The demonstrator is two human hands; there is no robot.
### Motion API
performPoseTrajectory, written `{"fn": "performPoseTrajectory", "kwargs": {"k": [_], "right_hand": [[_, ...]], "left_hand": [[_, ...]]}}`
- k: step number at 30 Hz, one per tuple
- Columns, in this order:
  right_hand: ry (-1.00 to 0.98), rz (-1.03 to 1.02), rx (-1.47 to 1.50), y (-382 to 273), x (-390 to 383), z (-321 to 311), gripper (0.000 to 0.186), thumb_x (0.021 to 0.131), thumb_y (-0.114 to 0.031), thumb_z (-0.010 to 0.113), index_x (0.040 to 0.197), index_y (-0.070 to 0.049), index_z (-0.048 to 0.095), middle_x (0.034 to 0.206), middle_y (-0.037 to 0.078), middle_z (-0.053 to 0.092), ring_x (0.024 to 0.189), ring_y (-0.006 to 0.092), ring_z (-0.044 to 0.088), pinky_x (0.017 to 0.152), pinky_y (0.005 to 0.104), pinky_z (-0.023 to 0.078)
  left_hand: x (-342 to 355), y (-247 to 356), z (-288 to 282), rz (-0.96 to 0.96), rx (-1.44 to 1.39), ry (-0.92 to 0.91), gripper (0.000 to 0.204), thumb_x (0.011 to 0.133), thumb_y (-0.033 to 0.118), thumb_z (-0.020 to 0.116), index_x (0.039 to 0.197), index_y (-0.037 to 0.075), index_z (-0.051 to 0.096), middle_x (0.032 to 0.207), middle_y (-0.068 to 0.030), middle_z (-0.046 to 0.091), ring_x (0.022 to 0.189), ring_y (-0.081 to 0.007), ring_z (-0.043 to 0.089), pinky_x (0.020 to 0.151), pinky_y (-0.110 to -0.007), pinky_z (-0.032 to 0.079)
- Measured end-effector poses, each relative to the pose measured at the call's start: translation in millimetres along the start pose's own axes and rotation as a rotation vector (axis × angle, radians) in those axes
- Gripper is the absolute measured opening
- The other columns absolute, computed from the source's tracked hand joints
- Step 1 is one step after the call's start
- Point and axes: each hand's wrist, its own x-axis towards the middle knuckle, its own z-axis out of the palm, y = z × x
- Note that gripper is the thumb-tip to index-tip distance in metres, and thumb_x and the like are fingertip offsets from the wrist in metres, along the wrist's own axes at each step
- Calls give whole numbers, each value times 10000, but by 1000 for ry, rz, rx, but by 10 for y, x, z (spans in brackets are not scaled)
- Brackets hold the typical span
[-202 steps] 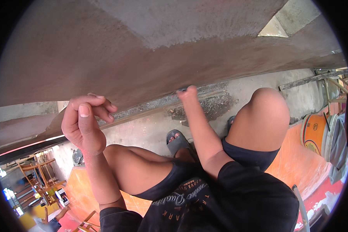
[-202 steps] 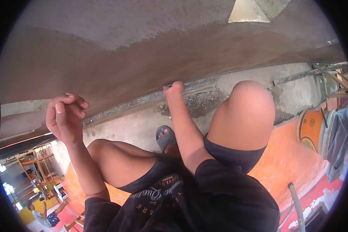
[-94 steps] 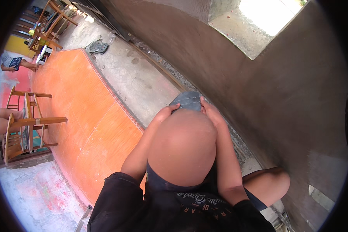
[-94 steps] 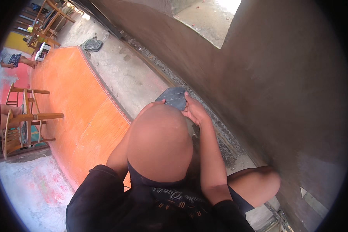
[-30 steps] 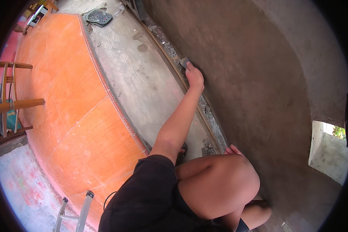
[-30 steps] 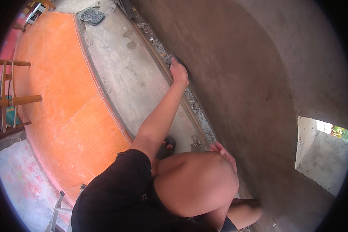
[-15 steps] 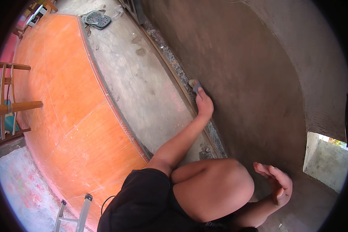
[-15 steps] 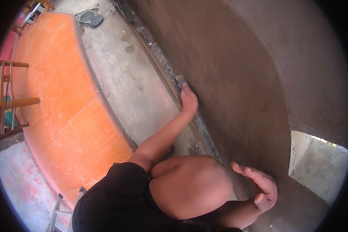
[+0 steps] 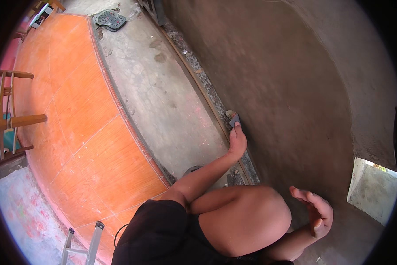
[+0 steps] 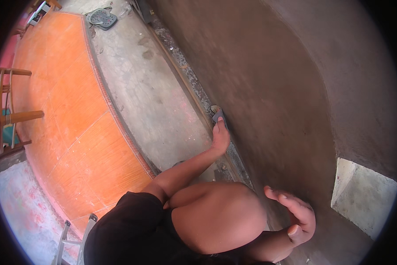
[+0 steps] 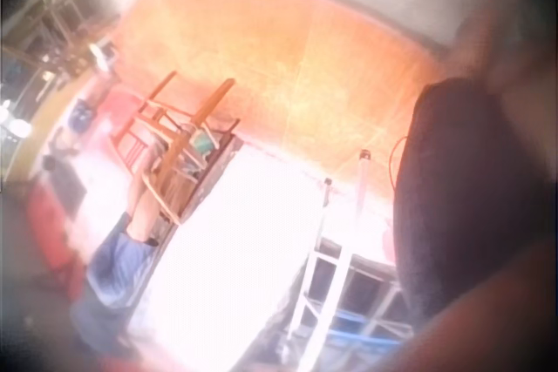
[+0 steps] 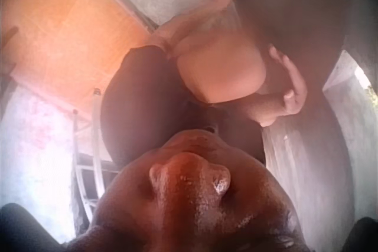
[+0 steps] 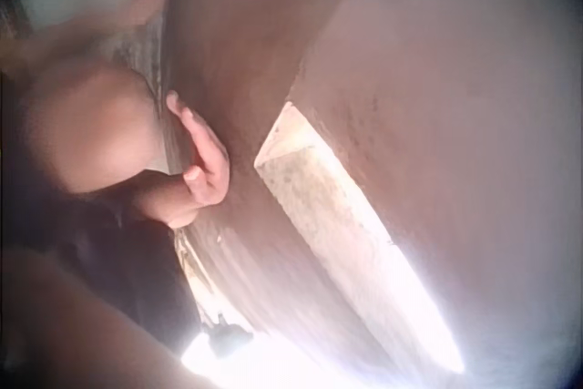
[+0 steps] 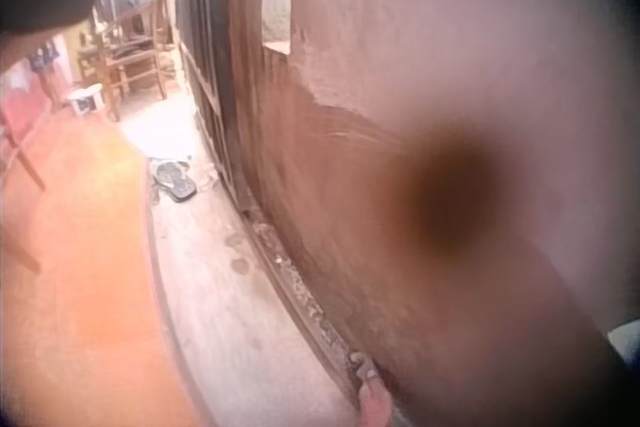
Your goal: The person uses a trowel to smooth a freshly plastered wall surface. They repeatedly scrape and level the wet plaster along the lower wall section, moving the tool back and forth to even out the texture.
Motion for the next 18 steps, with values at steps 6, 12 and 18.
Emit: {"fn": "performPoseTrajectory", "kwargs": {"k": [6,12,18], "right_hand": [[-2,-32,9,-36,28,8,737,1025,-489,533,1482,74,402,1383,343,540,1300,481,535,1094,572,427],[-7,-65,49,10,-9,-19,739,1027,-507,517,1487,60,400,1371,352,543,1285,487,545,1087,584,428],[24,-76,3,5,-10,-12,740,1026,-515,513,1476,64,411,1355,353,554,1277,491,550,1079,590,434]], "left_hand": [[874,795,164,126,-22,159,642,1098,403,287,1268,-171,522,1293,-251,613,1172,-342,580,1023,-376,418],[-145,-84,258,45,14,173,598,1104,336,279,1466,-131,373,1527,-229,445,1411,-322,431,1163,-363,318],[-229,137,313,-265,-189,269,596,1090,344,315,1434,-136,401,1493,-219,474,1367,-304,456,1155,-352,317]]}}
